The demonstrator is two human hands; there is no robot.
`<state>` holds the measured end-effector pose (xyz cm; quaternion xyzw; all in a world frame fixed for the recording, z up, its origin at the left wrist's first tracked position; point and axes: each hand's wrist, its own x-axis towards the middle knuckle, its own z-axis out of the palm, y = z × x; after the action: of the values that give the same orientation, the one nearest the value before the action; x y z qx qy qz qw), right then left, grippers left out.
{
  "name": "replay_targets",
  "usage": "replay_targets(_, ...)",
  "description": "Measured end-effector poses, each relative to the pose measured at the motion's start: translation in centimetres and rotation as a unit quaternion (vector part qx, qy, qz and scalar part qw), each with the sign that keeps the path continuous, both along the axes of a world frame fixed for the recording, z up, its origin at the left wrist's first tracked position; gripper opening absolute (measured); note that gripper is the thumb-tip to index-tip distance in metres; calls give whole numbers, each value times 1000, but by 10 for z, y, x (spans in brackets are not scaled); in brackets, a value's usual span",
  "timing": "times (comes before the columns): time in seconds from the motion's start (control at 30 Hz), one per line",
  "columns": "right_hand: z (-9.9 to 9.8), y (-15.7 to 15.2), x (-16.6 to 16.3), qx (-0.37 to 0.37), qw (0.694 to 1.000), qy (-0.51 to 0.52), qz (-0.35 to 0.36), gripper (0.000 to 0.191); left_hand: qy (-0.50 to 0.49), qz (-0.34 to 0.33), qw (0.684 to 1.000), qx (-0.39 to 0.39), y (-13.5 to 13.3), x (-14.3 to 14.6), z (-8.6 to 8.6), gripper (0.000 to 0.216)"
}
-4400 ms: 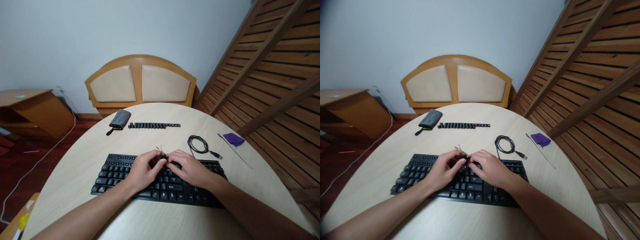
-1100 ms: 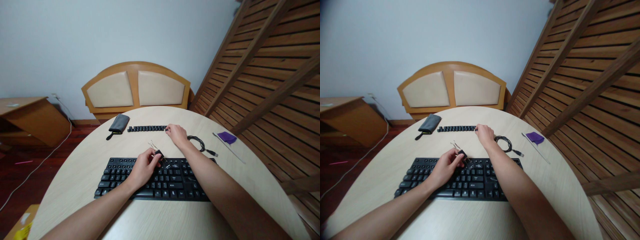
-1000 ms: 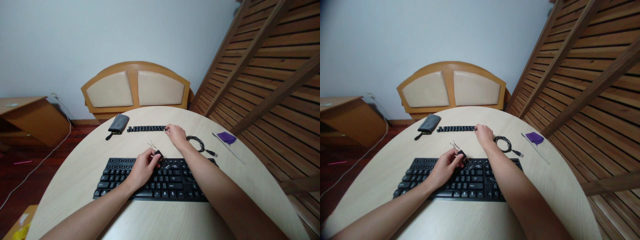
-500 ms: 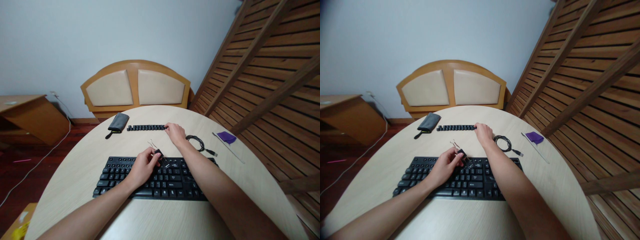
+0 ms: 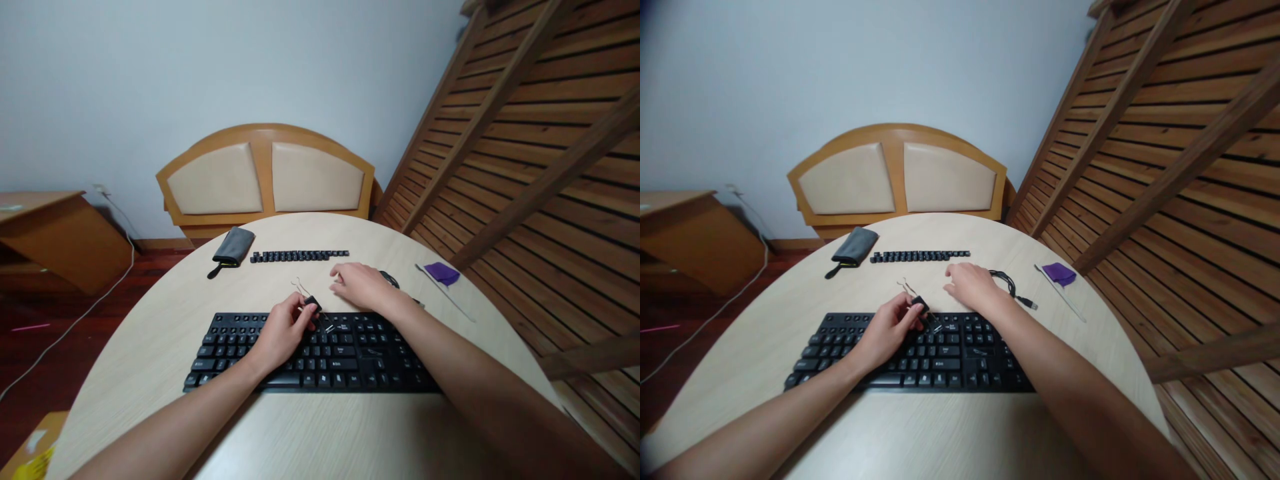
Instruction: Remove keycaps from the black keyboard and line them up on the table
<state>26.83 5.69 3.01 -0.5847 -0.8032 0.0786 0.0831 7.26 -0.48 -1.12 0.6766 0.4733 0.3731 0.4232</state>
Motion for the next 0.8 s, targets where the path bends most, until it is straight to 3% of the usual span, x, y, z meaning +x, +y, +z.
replay_targets(0.13,-5,-44,15,-1,988,86,127,23,14,3,1000,11,-2,1,2,26)
replay_targets(0.23,-13,-63,25,-35,970,145,192,33,31,7,999,30,-2,1,2,25)
replay_targets(0.37,-26,-69,30,-39,959,194,204,44,64,14,996,55,-4,2,6,24)
replay_targets(0.57,-34,-68,26,-38,952,219,210,43,105,48,986,119,-9,9,18,22)
replay_targets(0.8,-33,-73,22,-32,958,214,186,45,82,94,984,124,-9,8,0,22)
